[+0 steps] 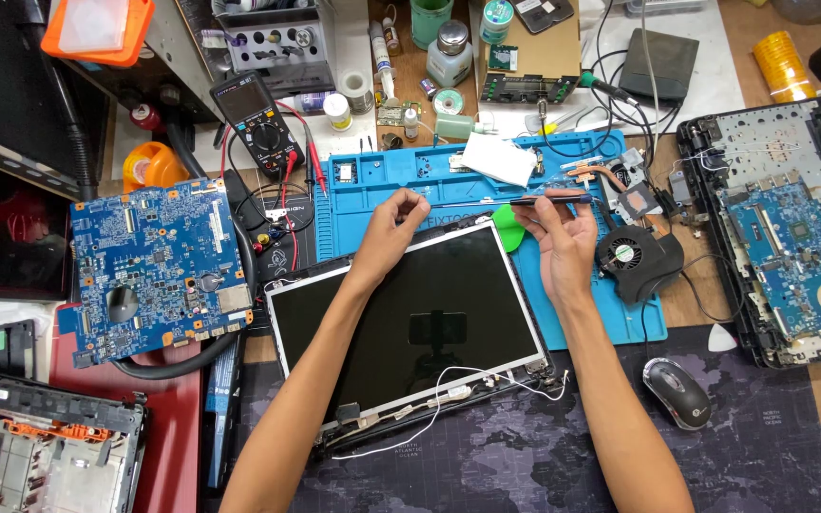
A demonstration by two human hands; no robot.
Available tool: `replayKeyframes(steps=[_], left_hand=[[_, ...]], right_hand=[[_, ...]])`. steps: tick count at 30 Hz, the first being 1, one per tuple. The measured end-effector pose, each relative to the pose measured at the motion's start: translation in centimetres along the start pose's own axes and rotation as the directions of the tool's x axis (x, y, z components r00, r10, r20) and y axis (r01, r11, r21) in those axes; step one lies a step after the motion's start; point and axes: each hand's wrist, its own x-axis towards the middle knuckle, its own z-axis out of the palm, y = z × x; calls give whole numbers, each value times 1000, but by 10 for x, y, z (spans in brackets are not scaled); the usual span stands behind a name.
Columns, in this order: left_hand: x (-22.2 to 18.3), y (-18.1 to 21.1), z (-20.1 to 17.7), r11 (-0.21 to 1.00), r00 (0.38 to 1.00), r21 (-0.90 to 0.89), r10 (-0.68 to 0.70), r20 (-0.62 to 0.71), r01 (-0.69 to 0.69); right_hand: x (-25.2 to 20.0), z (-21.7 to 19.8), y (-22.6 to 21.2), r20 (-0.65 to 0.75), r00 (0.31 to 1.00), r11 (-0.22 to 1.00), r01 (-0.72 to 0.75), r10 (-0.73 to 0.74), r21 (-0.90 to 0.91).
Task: Repairing a laptop screen assembly by managing internal cables and using tools
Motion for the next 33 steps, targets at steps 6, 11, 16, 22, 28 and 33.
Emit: replayKeyframes(steps=[6, 11, 16, 22, 28, 33], left_hand=[[0, -6, 0, 1000, 1000, 20, 6, 3, -6], [-4, 4, 2, 1000, 1000, -19, -5, -9, 4], [-7, 8, 8, 1000, 1000, 15, 2, -29, -2], [-15, 11, 38, 854, 979, 492, 204, -18, -168], [-8, -10, 57, 567, 948, 786, 309, 75, -247], [9, -15, 53, 657, 977, 734, 208, 41, -170]], right_hand=[[4, -9, 8, -11, 1000, 1000, -14, 14, 16], [1, -2, 1, -11, 1000, 999, -7, 8, 39], [1, -5, 0, -22, 1000, 996, -14, 16, 89], [5, -11, 2, -53, 997, 982, -38, 49, 186], [5, -14, -1, -71, 994, 963, -58, 79, 262], [5, -13, -3, -77, 992, 954, -78, 104, 288]])
